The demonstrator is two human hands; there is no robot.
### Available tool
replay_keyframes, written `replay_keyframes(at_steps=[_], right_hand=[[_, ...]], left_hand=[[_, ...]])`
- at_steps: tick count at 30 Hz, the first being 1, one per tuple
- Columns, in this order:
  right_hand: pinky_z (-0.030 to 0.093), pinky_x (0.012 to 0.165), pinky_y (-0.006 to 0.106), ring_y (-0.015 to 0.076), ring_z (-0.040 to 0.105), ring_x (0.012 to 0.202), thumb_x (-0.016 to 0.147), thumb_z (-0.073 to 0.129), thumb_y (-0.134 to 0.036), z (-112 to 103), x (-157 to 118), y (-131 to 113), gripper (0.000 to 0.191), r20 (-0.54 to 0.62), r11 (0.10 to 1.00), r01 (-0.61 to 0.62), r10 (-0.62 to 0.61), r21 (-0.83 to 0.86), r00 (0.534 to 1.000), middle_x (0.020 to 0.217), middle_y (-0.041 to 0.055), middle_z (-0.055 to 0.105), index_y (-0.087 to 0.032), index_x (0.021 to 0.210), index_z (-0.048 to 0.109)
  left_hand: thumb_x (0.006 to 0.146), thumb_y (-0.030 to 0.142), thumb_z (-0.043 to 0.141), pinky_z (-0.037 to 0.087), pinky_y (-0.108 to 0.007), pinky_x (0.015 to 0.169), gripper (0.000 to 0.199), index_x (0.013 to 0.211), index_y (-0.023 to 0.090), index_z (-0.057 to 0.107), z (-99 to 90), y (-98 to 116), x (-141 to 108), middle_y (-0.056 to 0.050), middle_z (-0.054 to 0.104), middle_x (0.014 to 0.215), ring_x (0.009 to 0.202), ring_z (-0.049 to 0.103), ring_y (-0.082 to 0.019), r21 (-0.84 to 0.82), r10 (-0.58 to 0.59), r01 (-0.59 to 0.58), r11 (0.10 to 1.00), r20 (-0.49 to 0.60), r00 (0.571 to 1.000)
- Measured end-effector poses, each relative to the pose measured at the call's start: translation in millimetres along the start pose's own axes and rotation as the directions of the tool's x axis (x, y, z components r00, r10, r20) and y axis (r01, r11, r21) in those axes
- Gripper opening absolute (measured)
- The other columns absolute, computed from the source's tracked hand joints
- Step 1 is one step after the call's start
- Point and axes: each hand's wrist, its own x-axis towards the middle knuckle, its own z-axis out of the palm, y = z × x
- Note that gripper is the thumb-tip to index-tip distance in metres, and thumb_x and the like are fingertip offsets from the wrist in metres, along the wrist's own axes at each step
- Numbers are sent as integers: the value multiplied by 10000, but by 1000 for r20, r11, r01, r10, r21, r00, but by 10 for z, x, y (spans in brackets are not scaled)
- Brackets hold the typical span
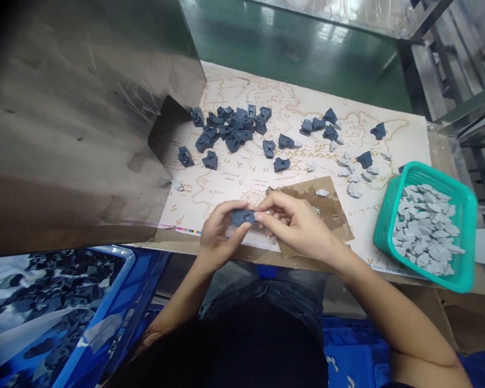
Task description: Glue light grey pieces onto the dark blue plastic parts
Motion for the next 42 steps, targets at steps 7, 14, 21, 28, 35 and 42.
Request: replay_keyframes(at_steps=[7, 14, 21, 28, 35, 42], right_hand=[[443, 494, 255, 121, 554, 502, 761, 660, -185, -982, 923, 66, 60, -134, 937, -138, 99, -322, 986, 592, 13, 625, -176, 706, 639], [459, 606, 259, 116, 606, 606, 862, 430, -101, -1783, 2089, 263, 207, -700, 874, -411, 124, -258, 703, 769, 88, 671, -90, 926, 626], [465, 790, 372, 282, 626, 913, 805, 577, -218, -2024, 1811, 281, 196, -674, 540, -575, 18, -615, 739, 953, 139, 691, -129, 941, 686], [381, 593, 318, 245, 594, 718, 805, 591, -343, -2079, 13, 92, 159, -537, 336, -498, -30, -800, 843, 754, 85, 664, -210, 744, 654], [509, 710, 381, 277, 641, 859, 748, 544, -301, -2093, -1060, 765, 248, -309, 367, -318, 85, -874, 947, 924, 100, 699, -195, 913, 695], [523, 829, 430, 285, 643, 955, 840, 461, -371, -1925, -1208, 929, 308, -225, 409, -138, -173, -902, 959, 967, 117, 696, -197, 946, 692]], left_hand=[[851, 349, 578, 342, -517, 1094, 518, 1326, 184, 453, -233, -198, 254, -168, 480, 1370, 1332, 388, -312, 527, -8, 77, 846, -133, 991], [879, 327, 509, 303, -614, 1077, 500, 1363, 224, 437, -157, -355, 319, -165, 307, 1510, 1420, 224, -361, 643, -126, 222, 733, -192, 973], [877, 290, 483, 419, -519, 991, 274, 1109, 192, 592, -164, -358, 343, -145, 595, 1206, 1225, 489, -331, 706, -76, 201, 679, -205, 976], [866, 219, 491, 486, -364, 840, 187, 1016, 213, 601, -200, -286, 245, -76, 680, 1015, 931, 631, -226, 600, 14, 51, 799, -103, 995], [786, 368, 604, 557, -294, 714, 337, 1078, 200, 603, -27, -14, 172, -62, 689, 1021, 843, 659, -179, 282, -213, 239, 929, -118, 970], [724, 377, 641, 583, -275, 730, 299, 955, 188, 659, 141, 8, 21, -70, 706, 982, 886, 684, -189, -57, -412, 414, 908, 49, 910]])
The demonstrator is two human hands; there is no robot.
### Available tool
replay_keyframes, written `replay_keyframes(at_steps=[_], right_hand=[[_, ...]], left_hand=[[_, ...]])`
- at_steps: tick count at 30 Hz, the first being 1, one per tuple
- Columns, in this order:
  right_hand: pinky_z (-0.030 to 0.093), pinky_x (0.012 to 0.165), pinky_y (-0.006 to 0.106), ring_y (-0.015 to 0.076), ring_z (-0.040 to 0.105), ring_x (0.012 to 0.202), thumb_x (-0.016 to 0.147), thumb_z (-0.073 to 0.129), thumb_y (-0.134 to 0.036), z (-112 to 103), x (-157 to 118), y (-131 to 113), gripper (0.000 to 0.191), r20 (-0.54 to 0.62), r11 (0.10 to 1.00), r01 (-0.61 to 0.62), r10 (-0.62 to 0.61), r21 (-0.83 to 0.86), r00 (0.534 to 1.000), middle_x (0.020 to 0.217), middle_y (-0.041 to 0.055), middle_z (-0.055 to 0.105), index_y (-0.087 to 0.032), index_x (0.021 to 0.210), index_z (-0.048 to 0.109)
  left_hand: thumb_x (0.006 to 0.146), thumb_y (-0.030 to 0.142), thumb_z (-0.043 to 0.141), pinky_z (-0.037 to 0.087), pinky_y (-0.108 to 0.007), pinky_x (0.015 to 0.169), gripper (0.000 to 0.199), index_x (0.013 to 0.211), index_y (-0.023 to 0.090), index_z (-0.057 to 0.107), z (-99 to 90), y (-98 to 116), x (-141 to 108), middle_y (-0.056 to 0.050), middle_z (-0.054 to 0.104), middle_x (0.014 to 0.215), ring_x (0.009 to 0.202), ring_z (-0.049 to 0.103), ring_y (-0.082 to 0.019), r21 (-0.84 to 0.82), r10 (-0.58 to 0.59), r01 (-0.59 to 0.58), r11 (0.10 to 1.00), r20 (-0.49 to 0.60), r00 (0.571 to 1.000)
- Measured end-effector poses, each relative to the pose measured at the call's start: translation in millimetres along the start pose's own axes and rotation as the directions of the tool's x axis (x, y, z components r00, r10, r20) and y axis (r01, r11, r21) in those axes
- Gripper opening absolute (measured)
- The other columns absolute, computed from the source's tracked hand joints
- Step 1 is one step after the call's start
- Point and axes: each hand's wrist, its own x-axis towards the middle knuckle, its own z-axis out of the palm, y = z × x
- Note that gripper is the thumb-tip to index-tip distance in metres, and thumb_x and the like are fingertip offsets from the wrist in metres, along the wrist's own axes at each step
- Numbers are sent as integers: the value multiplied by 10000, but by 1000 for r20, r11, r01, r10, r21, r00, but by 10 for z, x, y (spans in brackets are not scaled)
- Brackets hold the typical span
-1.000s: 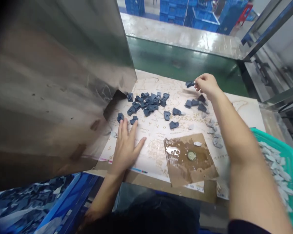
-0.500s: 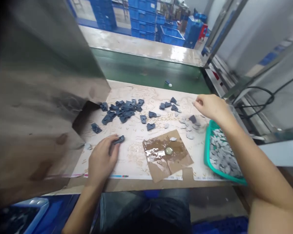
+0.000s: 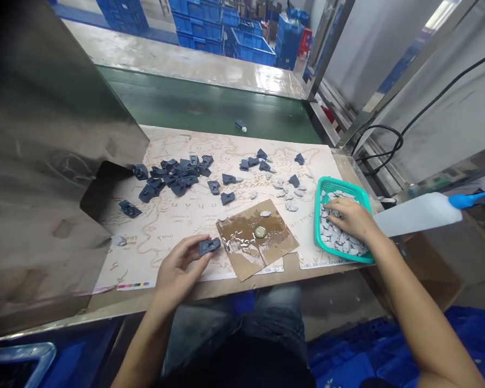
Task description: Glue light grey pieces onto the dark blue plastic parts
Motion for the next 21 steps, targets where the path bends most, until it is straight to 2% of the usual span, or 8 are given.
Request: replay_keyframes(at_steps=[4, 8, 11, 14, 15, 17, 19, 21], right_hand=[[533, 757, 392, 261, 666, 876, 875, 426, -374, 0, -54, -78, 295, -21, 1000, 12, -11, 28, 1000, 875, 101, 703, -211, 856, 671], [536, 730, 377, 253, 668, 856, 847, 434, -361, 12, -29, -113, 247, 11, 995, 11, -12, 99, 1000, 891, 98, 702, -220, 813, 633], [529, 644, 363, 236, 650, 717, 821, 458, -379, -20, 13, -109, 243, 52, 991, -15, 8, 136, 999, 775, 87, 682, -219, 833, 641], [514, 583, 360, 212, 604, 602, 787, 522, -435, -97, 52, -161, 275, -20, 978, -100, 105, 185, 994, 698, 67, 648, -216, 874, 664], [522, 601, 368, 212, 611, 622, 779, 548, -444, -127, 68, -218, 277, -89, 963, -149, 173, 225, 981, 733, 70, 657, -217, 885, 666], [547, 663, 383, 222, 641, 706, 758, 612, -438, -181, 110, -414, 255, -243, 897, -231, 337, 376, 910, 822, 71, 676, -223, 889, 655], [560, 696, 376, 225, 658, 767, 731, 676, -414, -203, 167, -708, 234, -309, 810, -224, 440, 542, 843, 847, 57, 684, -231, 871, 639], [560, 673, 343, 214, 662, 763, 718, 704, -395, -172, 237, -1041, 214, -250, 773, -167, 390, 612, 886, 830, 46, 693, -233, 843, 645]], left_hand=[[691, 401, 682, 578, -259, 724, 345, 952, 178, 652, -38, -56, 18, -74, 711, 972, 906, 687, -195, -168, -75, 68, 983, -35, 997], [678, 394, 701, 571, -253, 736, 352, 950, 175, 660, -55, -52, 10, -76, 706, 977, 906, 684, -191, -198, -100, 100, 975, 10, 995], [675, 381, 709, 565, -244, 745, 343, 948, 179, 664, -53, -44, -6, -72, 703, 981, 913, 681, -184, -205, -96, 96, 974, 12, 995], [678, 375, 705, 565, -232, 734, 328, 941, 182, 663, -50, -40, -12, -65, 704, 963, 900, 683, -175, -220, -80, 80, 972, 10, 997], [682, 370, 701, 567, -235, 736, 322, 940, 181, 662, -49, -39, -11, -64, 704, 960, 897, 684, -174, -222, -73, 74, 972, 14, 997], [690, 358, 693, 572, -243, 742, 310, 942, 181, 658, -47, -36, -8, -63, 704, 956, 892, 685, -173, -222, -60, 63, 973, 19, 998], [697, 343, 686, 575, -245, 745, 302, 949, 181, 655, -45, -31, -3, -63, 703, 956, 890, 686, -171, -214, -48, 52, 975, 23, 999], [702, 328, 680, 575, -239, 741, 291, 954, 182, 653, -44, -25, 2, -62, 702, 956, 886, 686, -167, -199, -36, 40, 979, 27, 999]])
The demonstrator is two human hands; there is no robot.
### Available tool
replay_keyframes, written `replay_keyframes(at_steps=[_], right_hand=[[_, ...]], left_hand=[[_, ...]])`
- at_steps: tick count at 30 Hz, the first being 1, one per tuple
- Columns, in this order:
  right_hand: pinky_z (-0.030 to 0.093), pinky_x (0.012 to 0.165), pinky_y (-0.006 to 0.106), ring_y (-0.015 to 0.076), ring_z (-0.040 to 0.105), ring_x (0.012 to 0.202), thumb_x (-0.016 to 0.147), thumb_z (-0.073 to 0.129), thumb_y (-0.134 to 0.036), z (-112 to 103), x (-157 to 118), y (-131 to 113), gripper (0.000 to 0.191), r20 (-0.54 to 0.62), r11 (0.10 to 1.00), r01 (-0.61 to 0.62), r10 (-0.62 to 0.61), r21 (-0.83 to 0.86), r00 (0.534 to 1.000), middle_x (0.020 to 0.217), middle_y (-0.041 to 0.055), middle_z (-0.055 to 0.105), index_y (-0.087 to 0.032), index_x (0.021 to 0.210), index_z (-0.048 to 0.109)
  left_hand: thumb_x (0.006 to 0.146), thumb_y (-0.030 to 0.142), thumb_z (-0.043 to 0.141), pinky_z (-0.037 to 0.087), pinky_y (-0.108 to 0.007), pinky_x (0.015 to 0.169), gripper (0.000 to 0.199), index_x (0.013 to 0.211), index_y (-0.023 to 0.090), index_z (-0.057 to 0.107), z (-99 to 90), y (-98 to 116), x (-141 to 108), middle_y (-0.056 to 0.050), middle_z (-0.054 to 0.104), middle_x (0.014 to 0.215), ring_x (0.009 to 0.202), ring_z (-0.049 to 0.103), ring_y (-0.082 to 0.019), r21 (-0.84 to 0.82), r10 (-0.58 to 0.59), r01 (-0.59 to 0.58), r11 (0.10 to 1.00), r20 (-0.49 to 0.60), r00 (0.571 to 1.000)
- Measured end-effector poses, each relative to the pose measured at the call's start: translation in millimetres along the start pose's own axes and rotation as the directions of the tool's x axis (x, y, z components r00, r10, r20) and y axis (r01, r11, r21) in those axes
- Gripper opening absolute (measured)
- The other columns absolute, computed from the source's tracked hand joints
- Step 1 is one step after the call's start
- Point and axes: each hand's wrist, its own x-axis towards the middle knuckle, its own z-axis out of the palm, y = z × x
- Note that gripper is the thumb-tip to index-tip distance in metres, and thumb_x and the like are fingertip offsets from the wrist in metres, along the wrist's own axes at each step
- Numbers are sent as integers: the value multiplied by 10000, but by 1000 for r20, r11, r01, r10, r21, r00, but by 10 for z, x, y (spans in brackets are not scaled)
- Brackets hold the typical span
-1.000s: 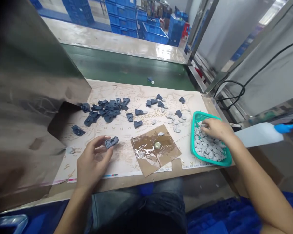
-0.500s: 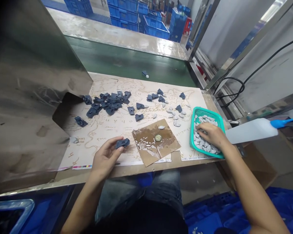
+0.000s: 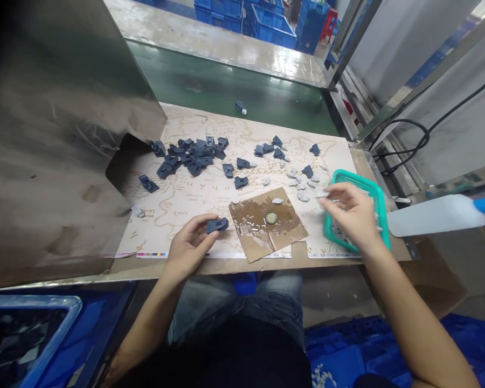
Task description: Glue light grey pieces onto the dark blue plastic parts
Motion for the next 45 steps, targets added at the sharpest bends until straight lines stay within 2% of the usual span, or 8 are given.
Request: replay_keyframes(at_steps=[3, 5, 14, 17, 22, 29, 36, 45], right_hand=[[523, 587, 289, 176, 640, 685, 764, 659, -387, 357, -81, -236, 183, 306, 999, 49, -51, 13, 951, 844, 56, 710, -214, 821, 681], [471, 526, 267, 142, 582, 578, 786, 626, -394, 543, -87, -269, 209, 396, 999, 42, -42, 7, 917, 792, 54, 707, -197, 825, 687], [365, 488, 247, 106, 459, 485, 754, 637, -410, 698, -10, -163, 237, 432, 1000, 2, 10, -26, 902, 591, 8, 616, -180, 781, 686], [341, 452, 237, 92, 420, 457, 725, 677, -425, 675, -28, -182, 259, 378, 992, -115, 86, 54, 922, 585, 2, 602, -176, 798, 679], [464, 540, 244, 131, 589, 624, 582, 817, -438, 692, -64, -282, 346, 317, 872, -330, 218, 361, 923, 763, 38, 677, -189, 747, 643], [409, 437, 207, 71, 482, 491, 607, 808, -490, 747, -130, -506, 410, 428, 771, -462, 273, 438, 862, 698, 7, 658, -210, 892, 716], [570, 670, 281, 168, 665, 783, 721, 753, -360, 763, -173, -737, 195, 364, 911, -180, 36, 372, 931, 921, 39, 714, -238, 870, 721], [565, 636, 288, 189, 672, 793, 795, 680, -266, 900, -231, -854, 97, 347, 954, 87, -187, 286, 919, 882, 46, 721, -225, 877, 710]], left_hand=[[712, 309, 670, 576, -229, 739, 275, 955, 183, 654, -1, 11, 5, -65, 699, 967, 886, 687, -162, 21, 18, -18, 1000, 6, 1000], [719, 298, 662, 575, -222, 737, 267, 960, 183, 652, -2, 19, 6, -66, 696, 974, 888, 687, -159, 29, 25, -26, 999, 12, 1000], [724, 252, 645, 576, -227, 762, 247, 963, 186, 642, -3, 36, 20, -58, 688, 975, 889, 682, -151, 17, 49, -50, 999, 45, 998], [717, 260, 662, 574, -227, 760, 256, 961, 183, 643, -5, 34, 17, -60, 689, 976, 891, 680, -153, -4, 34, -34, 999, 30, 999], [699, 288, 700, 568, -217, 712, 279, 949, 182, 633, 62, 39, -6, -60, 694, 933, 861, 680, -155, -144, -8, 4, 990, -29, 1000], [675, 301, 735, 554, -208, 646, 300, 916, 190, 595, 195, -9, -9, -52, 680, 928, 847, 665, -151, -296, -57, 70, 953, 53, 997], [680, 295, 738, 553, -197, 681, 282, 907, 195, 605, 150, -7, -27, -32, 662, 912, 810, 655, -120, -325, -6, 25, 946, 60, 998], [688, 414, 742, 549, -223, 653, 321, 873, 202, 588, 108, 8, -14, -10, 637, 847, 692, 627, -104, -353, 37, -12, 935, 64, 997]])
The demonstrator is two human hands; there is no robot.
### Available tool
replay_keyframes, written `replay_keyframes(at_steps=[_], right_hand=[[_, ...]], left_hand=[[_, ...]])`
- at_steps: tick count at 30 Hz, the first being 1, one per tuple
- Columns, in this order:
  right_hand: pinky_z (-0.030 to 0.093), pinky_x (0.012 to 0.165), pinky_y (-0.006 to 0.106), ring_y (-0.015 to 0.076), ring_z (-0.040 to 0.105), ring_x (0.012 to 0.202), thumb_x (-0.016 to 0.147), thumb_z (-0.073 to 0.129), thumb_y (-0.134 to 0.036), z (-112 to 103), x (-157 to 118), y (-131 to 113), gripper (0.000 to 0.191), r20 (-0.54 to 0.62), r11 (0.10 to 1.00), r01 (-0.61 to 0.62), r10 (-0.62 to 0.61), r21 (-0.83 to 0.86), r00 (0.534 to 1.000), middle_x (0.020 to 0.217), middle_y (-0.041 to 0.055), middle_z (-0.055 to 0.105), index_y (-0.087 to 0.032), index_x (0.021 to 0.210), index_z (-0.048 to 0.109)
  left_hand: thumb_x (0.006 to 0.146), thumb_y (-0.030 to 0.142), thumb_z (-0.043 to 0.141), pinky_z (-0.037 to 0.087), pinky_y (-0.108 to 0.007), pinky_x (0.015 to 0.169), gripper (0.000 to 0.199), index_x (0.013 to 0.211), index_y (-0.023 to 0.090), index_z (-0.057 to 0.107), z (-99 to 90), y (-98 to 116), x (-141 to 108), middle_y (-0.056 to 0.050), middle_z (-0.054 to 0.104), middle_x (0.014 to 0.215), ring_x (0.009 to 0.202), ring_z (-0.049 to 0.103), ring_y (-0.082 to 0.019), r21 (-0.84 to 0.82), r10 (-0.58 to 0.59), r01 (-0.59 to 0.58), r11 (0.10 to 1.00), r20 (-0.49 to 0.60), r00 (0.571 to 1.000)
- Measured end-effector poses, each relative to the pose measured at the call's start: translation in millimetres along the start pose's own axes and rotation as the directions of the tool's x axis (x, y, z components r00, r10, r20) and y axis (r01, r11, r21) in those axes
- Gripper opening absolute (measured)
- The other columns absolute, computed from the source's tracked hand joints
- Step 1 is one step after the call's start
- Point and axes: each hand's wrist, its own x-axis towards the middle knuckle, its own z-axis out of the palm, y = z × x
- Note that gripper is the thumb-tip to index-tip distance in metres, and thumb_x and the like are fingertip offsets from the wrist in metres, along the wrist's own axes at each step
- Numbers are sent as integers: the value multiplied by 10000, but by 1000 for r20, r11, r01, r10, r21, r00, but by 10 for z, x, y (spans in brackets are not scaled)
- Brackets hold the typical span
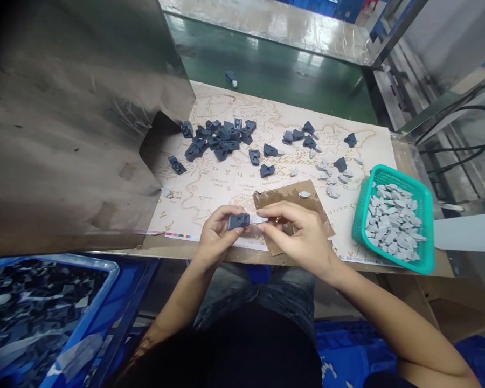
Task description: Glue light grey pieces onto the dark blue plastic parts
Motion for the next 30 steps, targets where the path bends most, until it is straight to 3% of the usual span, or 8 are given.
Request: replay_keyframes(at_steps=[14, 24, 30], right_hand=[[553, 631, 293, 194, 670, 760, 802, 669, -261, 89, 24, 50, 97, 33, 1000, 13, -13, 6, 999, 848, 59, 719, -194, 863, 704], [540, 670, 287, 173, 651, 755, 849, 615, -240, -9, 107, 62, 79, 199, 989, 136, -121, -64, 973, 829, 51, 705, -200, 853, 683], [535, 677, 287, 175, 652, 768, 847, 614, -250, -16, 111, 167, 85, 228, 991, 129, -119, -28, 966, 841, 56, 702, -189, 848, 674]], left_hand=[[684, 371, 756, 535, -194, 669, 288, 860, 200, 606, -3, 23, -15, -14, 643, 868, 785, 635, -113, 6, 15, -15, 1000, -15, 1000], [662, 370, 749, 536, -243, 673, 285, 847, 190, 629, -31, 29, -36, -28, 675, 840, 756, 651, -141, 129, -19, 21, 991, -17, 1000], [649, 279, 741, 538, -228, 669, 238, 844, 193, 635, -23, 38, -27, -16, 686, 825, 743, 660, -132, 148, -27, 29, 989, -12, 1000]])
